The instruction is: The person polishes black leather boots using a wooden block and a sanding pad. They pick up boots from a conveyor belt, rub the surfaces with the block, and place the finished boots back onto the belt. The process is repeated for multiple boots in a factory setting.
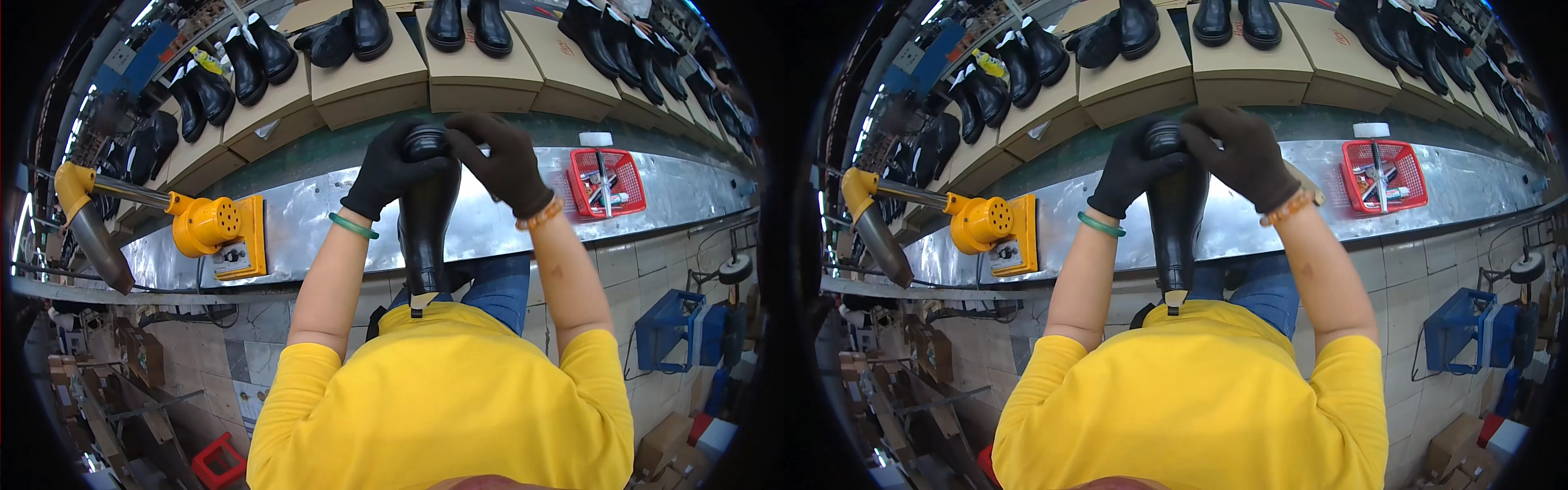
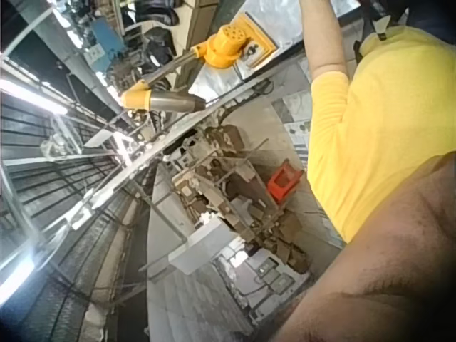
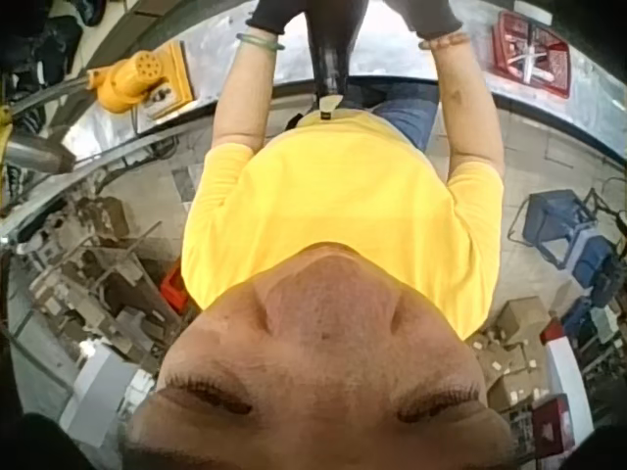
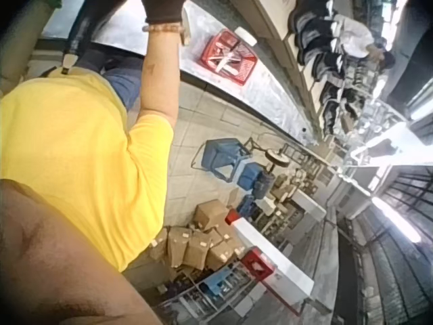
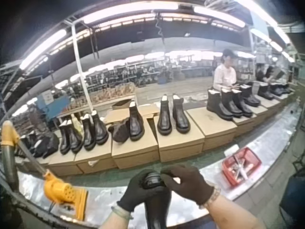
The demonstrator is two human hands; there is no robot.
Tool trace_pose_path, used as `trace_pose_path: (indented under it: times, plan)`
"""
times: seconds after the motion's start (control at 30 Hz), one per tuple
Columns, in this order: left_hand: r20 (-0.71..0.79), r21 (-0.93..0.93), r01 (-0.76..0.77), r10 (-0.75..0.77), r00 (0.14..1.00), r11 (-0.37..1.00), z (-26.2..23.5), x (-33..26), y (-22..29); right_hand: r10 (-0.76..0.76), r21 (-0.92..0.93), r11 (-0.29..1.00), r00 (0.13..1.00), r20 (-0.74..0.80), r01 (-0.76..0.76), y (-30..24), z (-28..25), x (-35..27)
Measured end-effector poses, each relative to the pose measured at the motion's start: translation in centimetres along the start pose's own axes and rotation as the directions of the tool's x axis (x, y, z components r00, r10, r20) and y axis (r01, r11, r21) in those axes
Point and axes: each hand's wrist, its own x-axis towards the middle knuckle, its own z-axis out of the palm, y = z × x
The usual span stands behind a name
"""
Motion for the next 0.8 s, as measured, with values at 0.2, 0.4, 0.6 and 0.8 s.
trace_pose_path:
  times: [0.2, 0.4, 0.6, 0.8]
  plan:
    - [0.119, -0.007, -0.028, 0.029, 0.993, 1.000, 1.5, 0.9, -0.1, 0.069, -0.437, 0.889, 0.903, 0.425, 0.137, -1.7, -2.4, 3.3]
    - [0.119, 0.021, -0.078, 0.075, 0.990, 0.997, 2.2, 1.0, 0.0, 0.069, -0.408, 0.903, 0.890, 0.450, 0.136, -1.9, -3.2, 3.3]
    - [0.159, 0.072, -0.009, -0.002, 0.987, 0.997, 1.6, 1.3, 0.4, 0.035, -0.166, 0.986, 0.947, 0.321, 0.019, 0.2, -3.1, 2.0]
    - [0.188, -0.072, 0.014, 0.000, 0.982, 0.997, 1.3, 2.1, -0.3, 0.095, 0.065, 0.992, 0.976, 0.198, -0.109, 1.4, -2.7, 0.6]
